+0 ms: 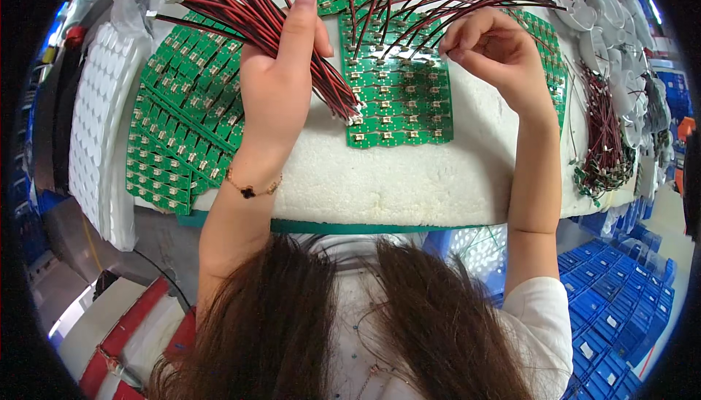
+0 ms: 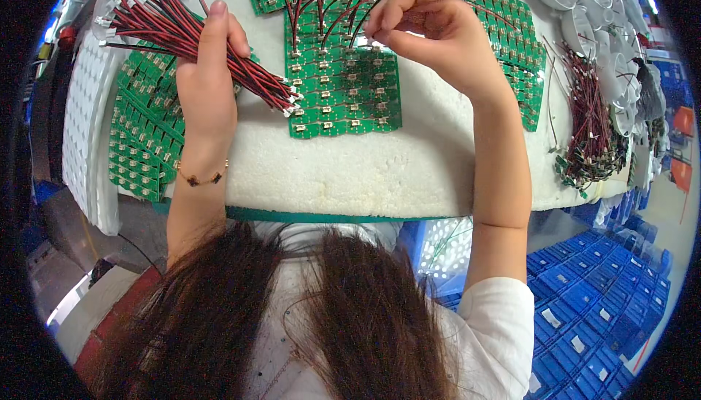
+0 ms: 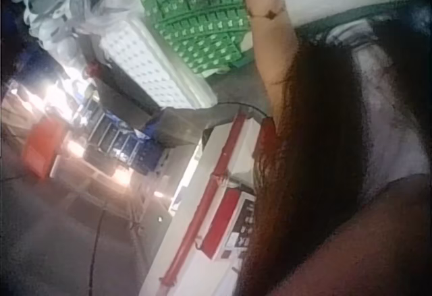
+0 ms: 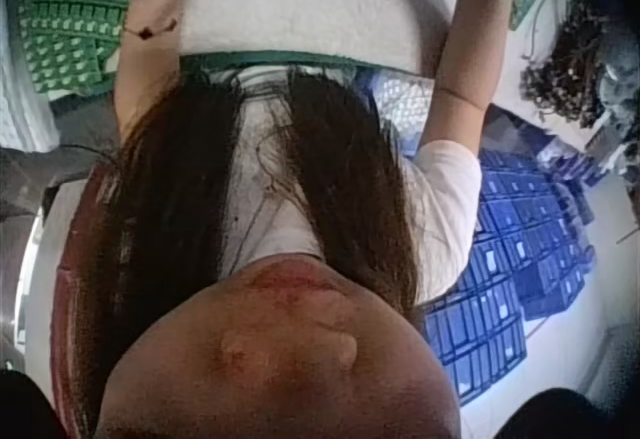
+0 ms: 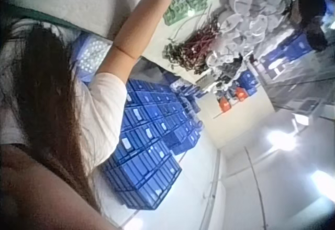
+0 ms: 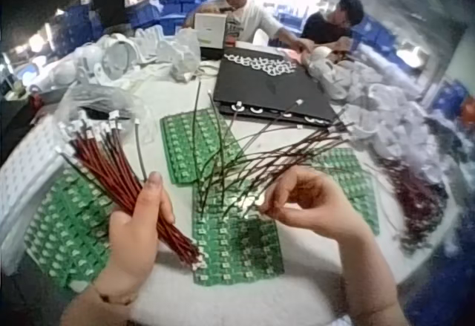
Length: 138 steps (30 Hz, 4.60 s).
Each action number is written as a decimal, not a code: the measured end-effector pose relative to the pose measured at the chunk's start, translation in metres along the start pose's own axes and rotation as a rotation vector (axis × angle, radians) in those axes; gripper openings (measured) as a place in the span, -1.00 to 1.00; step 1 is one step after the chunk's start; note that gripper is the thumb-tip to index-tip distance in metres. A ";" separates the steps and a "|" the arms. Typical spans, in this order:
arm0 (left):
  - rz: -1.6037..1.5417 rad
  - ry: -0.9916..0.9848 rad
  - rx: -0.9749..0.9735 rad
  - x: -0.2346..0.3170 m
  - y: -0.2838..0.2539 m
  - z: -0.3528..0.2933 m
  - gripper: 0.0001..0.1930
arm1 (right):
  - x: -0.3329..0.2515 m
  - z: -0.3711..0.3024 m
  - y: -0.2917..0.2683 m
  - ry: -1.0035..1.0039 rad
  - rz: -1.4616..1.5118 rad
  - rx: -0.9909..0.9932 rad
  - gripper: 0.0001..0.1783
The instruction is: Plugging wire bundles into connectors on printed circuit boards (PCBs).
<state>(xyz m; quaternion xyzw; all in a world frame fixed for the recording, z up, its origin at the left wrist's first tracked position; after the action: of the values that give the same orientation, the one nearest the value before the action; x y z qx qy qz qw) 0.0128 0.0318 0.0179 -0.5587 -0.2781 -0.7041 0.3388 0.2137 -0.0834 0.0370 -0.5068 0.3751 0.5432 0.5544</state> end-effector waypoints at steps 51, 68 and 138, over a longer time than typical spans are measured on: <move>-0.034 0.068 0.039 0.001 -0.001 0.000 -0.53 | 0.005 0.018 0.079 0.436 -0.250 -0.113 -0.79; -0.041 -0.075 -0.010 -0.007 0.001 0.003 -0.57 | 0.002 0.027 0.026 0.196 0.357 0.009 -0.85; -0.179 -0.043 0.293 -0.010 -0.021 -0.002 -0.58 | 0.014 0.030 0.070 0.126 -0.642 0.072 -0.86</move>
<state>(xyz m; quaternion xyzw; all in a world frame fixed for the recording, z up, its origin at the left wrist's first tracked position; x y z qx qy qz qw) -0.0030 0.0448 0.0071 -0.4912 -0.4338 -0.6711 0.3465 0.1425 -0.0587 0.0191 -0.6120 0.2486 0.2945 0.6906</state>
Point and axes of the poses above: each hand's wrist, its own z-axis towards the middle knuckle, its own y-axis out of the palm, x = y × z, the point moved 4 cm from there along z, towards the middle knuckle, and after that the axes turned 11 degrees about -x, right-handed, at the moved point
